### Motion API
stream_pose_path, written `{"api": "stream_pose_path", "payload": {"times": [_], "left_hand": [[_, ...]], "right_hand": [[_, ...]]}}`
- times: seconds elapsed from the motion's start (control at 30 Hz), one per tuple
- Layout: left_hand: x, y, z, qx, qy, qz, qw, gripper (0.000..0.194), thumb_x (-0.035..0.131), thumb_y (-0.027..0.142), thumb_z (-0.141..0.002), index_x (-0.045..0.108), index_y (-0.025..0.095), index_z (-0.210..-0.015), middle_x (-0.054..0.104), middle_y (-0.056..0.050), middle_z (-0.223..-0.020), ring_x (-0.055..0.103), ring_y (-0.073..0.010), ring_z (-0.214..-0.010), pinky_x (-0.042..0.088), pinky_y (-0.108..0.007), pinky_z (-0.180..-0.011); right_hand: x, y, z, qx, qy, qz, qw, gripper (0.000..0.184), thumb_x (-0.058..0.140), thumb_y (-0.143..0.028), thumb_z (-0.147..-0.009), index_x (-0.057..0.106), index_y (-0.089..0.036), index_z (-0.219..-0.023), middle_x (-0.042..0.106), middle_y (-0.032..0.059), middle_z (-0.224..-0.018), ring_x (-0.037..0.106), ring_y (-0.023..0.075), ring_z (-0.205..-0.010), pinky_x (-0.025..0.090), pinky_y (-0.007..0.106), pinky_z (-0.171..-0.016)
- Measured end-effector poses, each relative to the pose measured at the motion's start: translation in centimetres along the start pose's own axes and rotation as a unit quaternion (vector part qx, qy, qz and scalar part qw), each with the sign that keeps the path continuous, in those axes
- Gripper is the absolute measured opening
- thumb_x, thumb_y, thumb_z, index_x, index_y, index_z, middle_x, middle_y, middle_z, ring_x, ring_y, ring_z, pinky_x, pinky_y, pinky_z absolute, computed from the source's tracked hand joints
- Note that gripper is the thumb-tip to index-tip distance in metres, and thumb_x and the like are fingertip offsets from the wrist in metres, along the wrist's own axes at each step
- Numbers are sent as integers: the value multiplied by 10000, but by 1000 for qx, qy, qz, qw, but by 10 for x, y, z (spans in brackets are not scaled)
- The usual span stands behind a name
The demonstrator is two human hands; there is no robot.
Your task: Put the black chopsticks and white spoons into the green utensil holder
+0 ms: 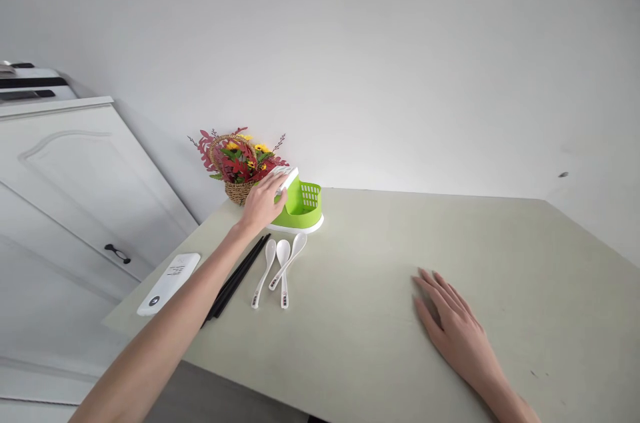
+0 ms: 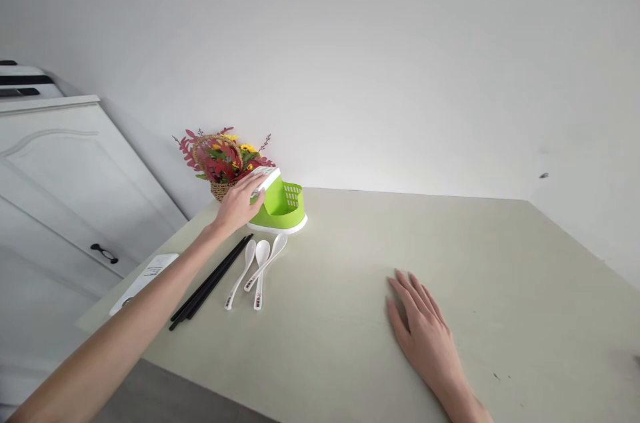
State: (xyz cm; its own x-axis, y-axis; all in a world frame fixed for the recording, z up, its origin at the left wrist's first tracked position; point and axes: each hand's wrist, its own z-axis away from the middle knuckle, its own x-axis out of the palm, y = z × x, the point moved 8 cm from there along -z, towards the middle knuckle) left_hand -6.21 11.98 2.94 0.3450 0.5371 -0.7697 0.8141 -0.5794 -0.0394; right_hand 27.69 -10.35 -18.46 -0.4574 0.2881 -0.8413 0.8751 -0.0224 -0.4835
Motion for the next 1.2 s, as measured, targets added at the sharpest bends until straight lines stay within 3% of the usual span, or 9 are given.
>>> {"api": "stream_pose_path", "payload": {"times": [0.17, 0.23, 0.3, 0.4, 0.47, 0.53, 0.73, 0.93, 1.2], "left_hand": [[-25, 35, 19, -39, 64, 5, 997, 407, 473, 329, -1030, 576, 233, -1412, 587, -94, -1491, 418, -310, -1478, 289, -521, -1240], [-37, 60, 39, -62, 113, 67, 989, 359, 464, 310, -1037, 588, 215, -1360, 625, -114, -1422, 505, -288, -1400, 363, -471, -1199], [-37, 88, 65, -87, 110, 149, 979, 284, 453, 297, -1043, 616, 224, -1265, 697, -102, -1247, 631, -246, -1205, 478, -405, -1079], [-10, 135, 109, -99, -40, 284, 953, 215, 433, 287, -1052, 643, 238, -1054, 714, -32, -951, 665, -163, -820, 536, -281, -792], [10, 159, 140, -106, -148, 336, 924, 227, 442, 298, -1053, 622, 227, -933, 660, 17, -771, 584, -119, -627, 467, -232, -626], [21, 170, 167, -119, -214, 356, 902, 248, 470, 328, -1044, 596, 218, -861, 562, 54, -634, 497, -101, -535, 390, -223, -551], [22, 157, 207, -177, -273, 391, 861, 366, 477, 384, -1034, 462, 205, -715, 394, 72, -575, 358, -90, -522, 292, -232, -534], [22, 140, 212, -269, -244, 435, 824, 415, 468, 452, -1041, 500, 197, -714, 367, 64, -584, 337, -95, -535, 266, -238, -518], [25, 141, 211, -280, -236, 441, 819, 407, 482, 447, -1032, 495, 200, -709, 362, 63, -587, 327, -99, -538, 259, -245, -516]], "right_hand": [[-1, -1, 2, 0, 3, -2, 1000, 546, 350, -527, -1039, 508, -298, -1508, 422, -14, -1633, 302, 277, -1546, 389, 547, -1209], [-2, -2, 3, -6, 7, -3, 1000, 540, 357, -521, -1040, 509, -295, -1506, 427, -9, -1631, 306, 281, -1544, 385, 554, -1211], [-2, -2, 3, -9, 9, -2, 1000, 535, 360, -516, -1041, 505, -298, -1508, 430, -7, -1629, 312, 283, -1542, 385, 560, -1209], [-3, -2, 3, -12, 13, -1, 1000, 530, 366, -511, -1043, 500, -301, -1511, 434, -2, -1626, 319, 289, -1539, 393, 565, -1202], [-3, -2, 3, -14, 14, 1, 1000, 530, 368, -511, -1044, 501, -296, -1510, 432, -1, -1627, 317, 287, -1540, 382, 561, -1211], [-3, -2, 3, -14, 7, 3, 1000, 539, 371, -520, -1042, 495, -293, -1515, 423, -3, -1633, 316, 284, -1540, 373, 555, -1219], [-2, 1, 4, -1, -4, 11, 1000, 555, 376, -547, -1036, 472, -318, -1531, 403, -27, -1641, 312, 281, -1542, 373, 566, -1219], [-3, 2, 6, -2, -1, 17, 1000, 554, 386, -539, -1034, 460, -326, -1540, 414, -22, -1635, 335, 299, -1531, 393, 576, -1204], [-2, 3, 6, -1, -5, 14, 1000, 568, 375, -551, -1030, 445, -333, -1550, 405, -29, -1640, 315, 297, -1540, 379, 577, -1214]]}}
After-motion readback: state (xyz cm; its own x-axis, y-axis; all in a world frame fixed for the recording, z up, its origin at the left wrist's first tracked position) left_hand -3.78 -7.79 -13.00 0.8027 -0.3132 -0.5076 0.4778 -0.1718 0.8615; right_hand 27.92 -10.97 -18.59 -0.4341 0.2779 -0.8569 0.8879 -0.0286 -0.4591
